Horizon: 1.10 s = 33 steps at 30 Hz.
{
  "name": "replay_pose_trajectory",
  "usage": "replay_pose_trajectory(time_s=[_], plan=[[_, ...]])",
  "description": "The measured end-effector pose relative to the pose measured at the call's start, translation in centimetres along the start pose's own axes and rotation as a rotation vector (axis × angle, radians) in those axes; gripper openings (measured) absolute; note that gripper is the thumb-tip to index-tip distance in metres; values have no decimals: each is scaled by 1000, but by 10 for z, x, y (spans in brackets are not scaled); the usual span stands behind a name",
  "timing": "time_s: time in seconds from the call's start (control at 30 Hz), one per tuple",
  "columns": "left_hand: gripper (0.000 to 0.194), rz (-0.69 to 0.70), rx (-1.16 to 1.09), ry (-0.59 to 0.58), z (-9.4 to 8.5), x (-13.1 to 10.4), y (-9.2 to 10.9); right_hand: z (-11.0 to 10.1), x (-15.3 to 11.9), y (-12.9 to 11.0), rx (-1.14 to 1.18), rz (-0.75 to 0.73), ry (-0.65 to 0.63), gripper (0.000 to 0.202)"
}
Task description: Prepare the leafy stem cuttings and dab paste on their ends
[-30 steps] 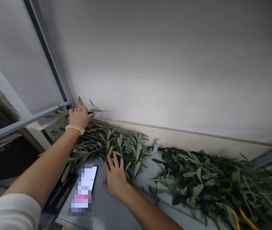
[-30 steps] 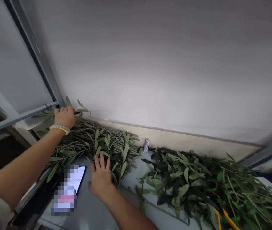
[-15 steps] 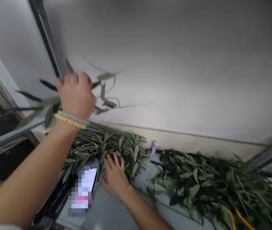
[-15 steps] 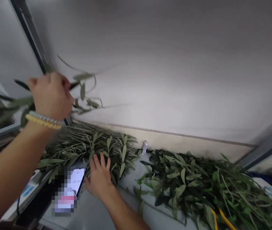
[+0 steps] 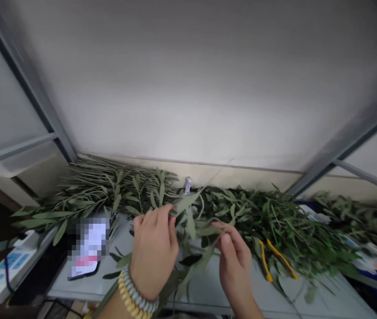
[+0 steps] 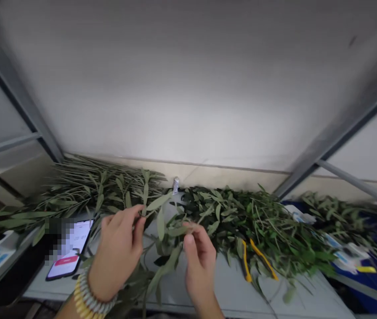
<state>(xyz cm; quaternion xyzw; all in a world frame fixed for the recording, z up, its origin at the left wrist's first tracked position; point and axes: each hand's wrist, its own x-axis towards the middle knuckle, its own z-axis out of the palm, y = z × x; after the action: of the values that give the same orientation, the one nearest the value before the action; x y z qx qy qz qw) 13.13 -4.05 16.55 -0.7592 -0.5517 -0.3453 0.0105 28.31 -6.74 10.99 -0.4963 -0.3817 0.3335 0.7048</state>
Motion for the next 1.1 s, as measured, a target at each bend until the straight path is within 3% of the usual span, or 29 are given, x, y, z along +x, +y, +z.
replay_pose_trajectory(time_s=[0.1, 0.2, 0.3, 0.43, 0.5, 0.57, 0.73, 0.83, 1.0, 1.1], plan=[[22, 61, -138, -261, 12, 2, 18, -29, -13, 3, 18, 159, 64, 30], [27, 99, -195, -586, 19, 16, 25, -39, -11, 5, 217, 289, 111, 32], [54, 39, -98, -719, 24, 31, 19, -37, -3, 0, 376, 341, 80, 32], [53, -28, -96, -572, 36, 32, -1, -30, -1, -13, 459, 334, -176, 34], [49, -27, -271, -438, 46, 23, -13, -27, -5, -16, 438, 290, -297, 39], [42, -127, -481, -308, 55, 13, -23, -25, -9, -13, 381, 271, -336, 46], [41, -442, -761, -185, 53, -11, -35, -21, -5, 7, 335, 386, -107, 55], [36, -456, -750, -139, 38, -23, -37, -14, 0, 13, 438, 445, -11, 55], [37, -479, -692, -120, 24, -44, -45, 0, -6, 13, 579, 653, -4, 59], [36, -585, -581, 46, 14, -56, -70, -11, -4, 16, 631, 653, 37, 58]])
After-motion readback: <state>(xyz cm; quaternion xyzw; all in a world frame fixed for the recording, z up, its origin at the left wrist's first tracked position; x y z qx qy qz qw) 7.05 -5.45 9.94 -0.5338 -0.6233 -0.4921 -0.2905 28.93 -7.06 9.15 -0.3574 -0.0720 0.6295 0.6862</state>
